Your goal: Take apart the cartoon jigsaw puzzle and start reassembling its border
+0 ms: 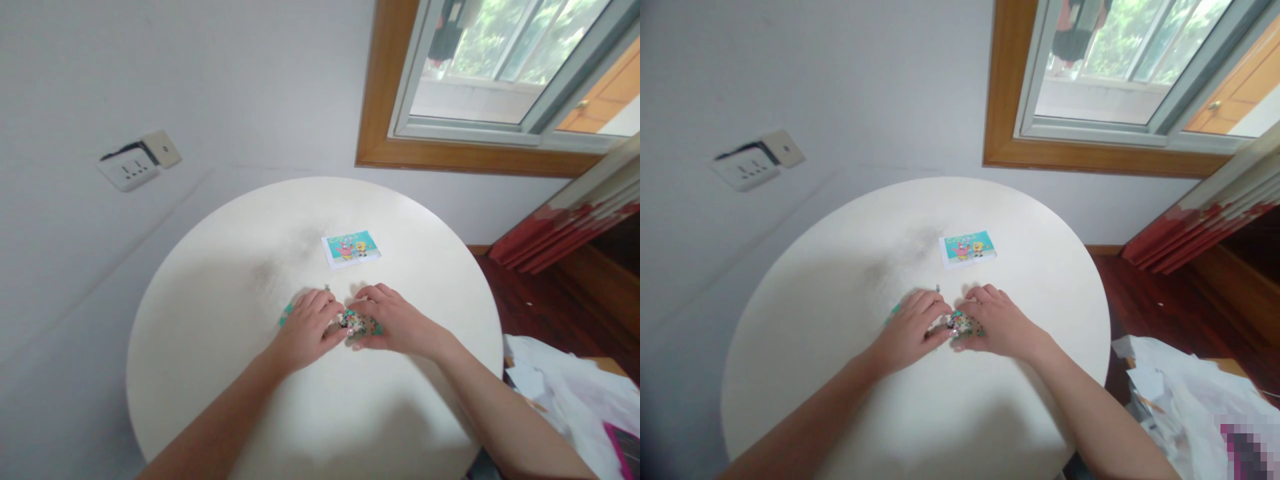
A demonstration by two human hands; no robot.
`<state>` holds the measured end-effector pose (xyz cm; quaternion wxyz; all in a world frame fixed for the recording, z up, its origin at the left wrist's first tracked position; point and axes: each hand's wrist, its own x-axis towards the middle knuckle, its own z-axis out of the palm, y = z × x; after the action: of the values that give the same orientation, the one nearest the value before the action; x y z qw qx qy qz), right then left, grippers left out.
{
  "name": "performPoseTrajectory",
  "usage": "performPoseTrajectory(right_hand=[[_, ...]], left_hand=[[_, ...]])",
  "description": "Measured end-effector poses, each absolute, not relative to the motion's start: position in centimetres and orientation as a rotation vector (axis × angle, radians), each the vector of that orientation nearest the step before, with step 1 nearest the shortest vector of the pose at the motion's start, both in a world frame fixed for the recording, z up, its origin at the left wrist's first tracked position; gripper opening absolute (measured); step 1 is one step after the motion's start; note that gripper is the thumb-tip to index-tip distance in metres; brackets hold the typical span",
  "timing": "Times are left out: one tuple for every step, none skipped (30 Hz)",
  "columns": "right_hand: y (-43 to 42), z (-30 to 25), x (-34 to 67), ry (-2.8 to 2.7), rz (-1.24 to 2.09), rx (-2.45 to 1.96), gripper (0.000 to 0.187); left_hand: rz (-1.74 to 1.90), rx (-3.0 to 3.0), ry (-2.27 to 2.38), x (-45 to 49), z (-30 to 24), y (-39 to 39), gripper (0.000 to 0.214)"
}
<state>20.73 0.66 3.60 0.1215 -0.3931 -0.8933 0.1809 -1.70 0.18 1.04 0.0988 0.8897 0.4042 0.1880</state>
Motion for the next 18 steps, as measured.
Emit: performPoseTrajectory(right_hand=[[0.4,3.6,20.9,-2.619,0.471,-1.228,0.069],[0.1,3.5,21.0,-2.623,0.434,-1.295,0.078],[0.0,3.4,21.1,-2.621,0.417,-1.347,0.082],[0.0,3.3,21.1,-2.615,0.421,-1.387,0.079],[0.1,3.2,21.1,-2.608,0.443,-1.414,0.071],[0.2,3.1,21.1,-2.599,0.480,-1.425,0.060],[0.4,3.0,21.0,-2.588,0.524,-1.424,0.049],[0.6,3.0,21.0,-2.574,0.566,-1.414,0.042],[0.8,2.9,20.9,-2.557,0.607,-1.400,0.037],[1.0,2.8,20.9,-2.541,0.644,-1.381,0.034],[1.1,2.8,20.8,-2.525,0.674,-1.362,0.031],[1.1,2.7,20.7,-2.509,0.691,-1.344,0.029],[1.1,2.6,20.6,-2.491,0.700,-1.328,0.026],[1.1,2.5,20.4,-2.471,0.706,-1.310,0.024],[1.0,2.4,20.3,-2.449,0.713,-1.293,0.022],[0.9,2.4,20.1,-2.426,0.723,-1.280,0.022],[0.8,2.3,19.9,-2.402,0.740,-1.272,0.022],[0.7,2.3,19.7,-2.380,0.761,-1.268,0.023]], left_hand=[[0.532,2.656,1.200,-1.6,1.0,0.0,0.032],[0.514,2.676,1.205,-1.5,1.0,-0.1,0.039],[0.495,2.694,1.208,-1.4,0.9,-0.2,0.044],[0.476,2.708,1.213,-1.3,0.9,-0.2,0.046],[0.458,2.715,1.223,-1.2,0.8,-0.2,0.046],[0.443,2.716,1.237,-1.1,0.8,-0.2,0.044],[0.428,2.715,1.251,-1.1,0.7,-0.2,0.041],[0.409,2.714,1.259,-1.0,0.7,-0.2,0.037],[0.388,2.718,1.262,-1.0,0.6,-0.2,0.033],[0.366,2.727,1.261,-0.9,0.5,-0.1,0.029],[0.346,2.742,1.258,-0.9,0.4,-0.1,0.025],[0.332,2.761,1.253,-0.8,0.4,0.0,0.024],[0.331,2.779,1.251,-0.8,0.3,0.1,0.023],[0.346,2.795,1.250,-0.8,0.2,0.1,0.023],[0.374,2.804,1.251,-0.9,0.1,0.2,0.024],[0.407,2.809,1.253,-0.9,0.0,0.3,0.024],[0.435,2.808,1.256,-0.9,-0.1,0.4,0.026],[0.456,2.799,1.265,-1.0,-0.1,0.5,0.027]])
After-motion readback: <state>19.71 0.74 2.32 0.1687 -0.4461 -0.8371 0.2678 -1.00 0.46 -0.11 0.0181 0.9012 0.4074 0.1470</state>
